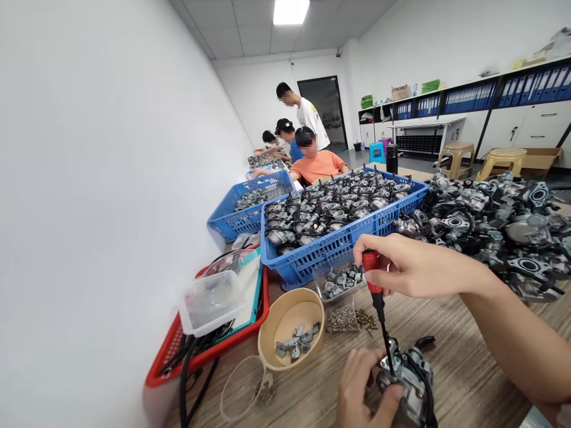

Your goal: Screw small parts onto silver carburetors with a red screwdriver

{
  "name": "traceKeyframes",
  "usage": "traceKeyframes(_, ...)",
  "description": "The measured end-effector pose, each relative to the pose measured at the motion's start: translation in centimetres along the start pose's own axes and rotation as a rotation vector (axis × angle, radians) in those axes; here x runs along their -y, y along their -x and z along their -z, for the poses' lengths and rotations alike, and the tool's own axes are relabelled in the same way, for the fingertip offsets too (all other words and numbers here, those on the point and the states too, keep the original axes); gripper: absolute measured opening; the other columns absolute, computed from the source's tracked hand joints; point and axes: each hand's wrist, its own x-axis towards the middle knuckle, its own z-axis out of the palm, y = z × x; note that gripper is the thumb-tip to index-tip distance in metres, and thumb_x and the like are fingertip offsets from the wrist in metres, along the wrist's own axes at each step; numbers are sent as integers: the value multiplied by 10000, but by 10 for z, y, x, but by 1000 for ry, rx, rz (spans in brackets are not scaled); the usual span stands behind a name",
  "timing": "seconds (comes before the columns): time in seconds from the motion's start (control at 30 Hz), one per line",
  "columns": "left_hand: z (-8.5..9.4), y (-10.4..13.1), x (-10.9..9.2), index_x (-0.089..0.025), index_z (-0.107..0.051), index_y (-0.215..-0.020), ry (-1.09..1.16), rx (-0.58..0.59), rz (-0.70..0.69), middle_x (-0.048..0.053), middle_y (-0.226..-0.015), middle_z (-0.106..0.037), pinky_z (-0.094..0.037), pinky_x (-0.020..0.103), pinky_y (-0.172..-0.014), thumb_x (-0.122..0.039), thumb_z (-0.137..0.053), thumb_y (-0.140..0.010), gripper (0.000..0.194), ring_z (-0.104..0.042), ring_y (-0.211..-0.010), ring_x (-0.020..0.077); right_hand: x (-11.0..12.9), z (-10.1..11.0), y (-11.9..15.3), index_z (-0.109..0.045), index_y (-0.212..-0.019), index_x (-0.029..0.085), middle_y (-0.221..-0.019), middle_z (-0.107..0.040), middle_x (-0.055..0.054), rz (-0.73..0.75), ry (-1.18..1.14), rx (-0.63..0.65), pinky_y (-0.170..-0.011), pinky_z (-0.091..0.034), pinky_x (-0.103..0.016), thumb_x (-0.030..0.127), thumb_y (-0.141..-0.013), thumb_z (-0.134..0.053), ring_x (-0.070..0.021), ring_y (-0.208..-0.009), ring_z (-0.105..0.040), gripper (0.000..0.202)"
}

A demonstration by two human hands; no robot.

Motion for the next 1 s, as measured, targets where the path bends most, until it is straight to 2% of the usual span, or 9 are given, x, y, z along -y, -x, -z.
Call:
traceKeyframes(0.07,0,-1,-1,-265,-810,-1157,24,16,-10,75,-887,-796,-634,354,-711,-723,-593,-983,536,-732,-803,267,-1,1,1,-533,-1020,217,-749,-685,36,10,-1,6,-567,-405,-242,163,-918,-557,-117,-591,-578,118)
traceKeyframes(0.23,1,-3,-4,-258,-803,-1147,50,27,37,68,-893,-771,-609,335,-723,-722,-608,-980,530,-706,-815,252,0,5,3,-530,-985,219,-752,-692,37,31,-3,39,-564,-414,-227,113,-904,-540,-114,-614,-590,134)
traceKeyframes(0.33,1,-3,-4,-261,-798,-1154,56,23,24,57,-893,-762,-605,332,-749,-699,-626,-982,501,-693,-819,242,1,6,4,-529,-990,220,-749,-686,45,64,3,51,-546,-394,-218,95,-898,-535,-103,-597,-544,155)
traceKeyframes(0.47,0,-3,-3,-253,-798,-1157,72,47,20,57,-879,-758,-604,329,-735,-698,-617,-985,511,-684,-800,239,3,5,4,-555,-1012,213,-770,-670,33,111,27,64,-559,-395,-225,161,-939,-555,-112,-629,-550,90)
traceKeyframes(0.53,-1,-2,-3,-238,-807,-1135,64,43,52,65,-866,-752,-615,352,-750,-731,-593,-979,560,-679,-793,247,4,4,3,-556,-962,217,-721,-630,46,104,83,45,-550,-377,-228,225,-963,-594,-108,-600,-525,39)
traceKeyframes(0.63,-1,-1,-3,-227,-816,-1124,47,34,78,82,-888,-764,-627,370,-764,-757,-589,-966,597,-699,-822,264,4,5,4,-530,-871,223,-644,-548,73,117,190,-1,-532,-328,-238,281,-974,-633,-95,-536,-444,157)
traceKeyframes(0.77,0,0,-3,-239,-817,-1128,50,35,61,84,-903,-784,-629,351,-736,-749,-610,-956,577,-722,-835,268,2,7,6,-585,-1038,207,-791,-676,26,192,132,71,-597,-392,-248,239,-1012,-547,-120,-651,-586,56)
traceKeyframes(0.83,0,-1,-4,-234,-820,-1114,24,33,76,92,-910,-786,-634,373,-770,-773,-592,-951,607,-721,-847,277,3,8,7,-587,-1065,205,-802,-681,23,179,127,90,-581,-380,-247,259,-1028,-551,-120,-644,-575,74)
traceKeyframes(1.0,-1,-7,-13,-227,-832,-1023,0,8,86,84,-823,-761,-629,393,-764,-851,-522,-932,702,-695,-773,270,7,7,6,-569,-925,223,-704,-639,55,98,164,52,-526,-332,-242,312,-1012,-614,-104,-554,-483,132)
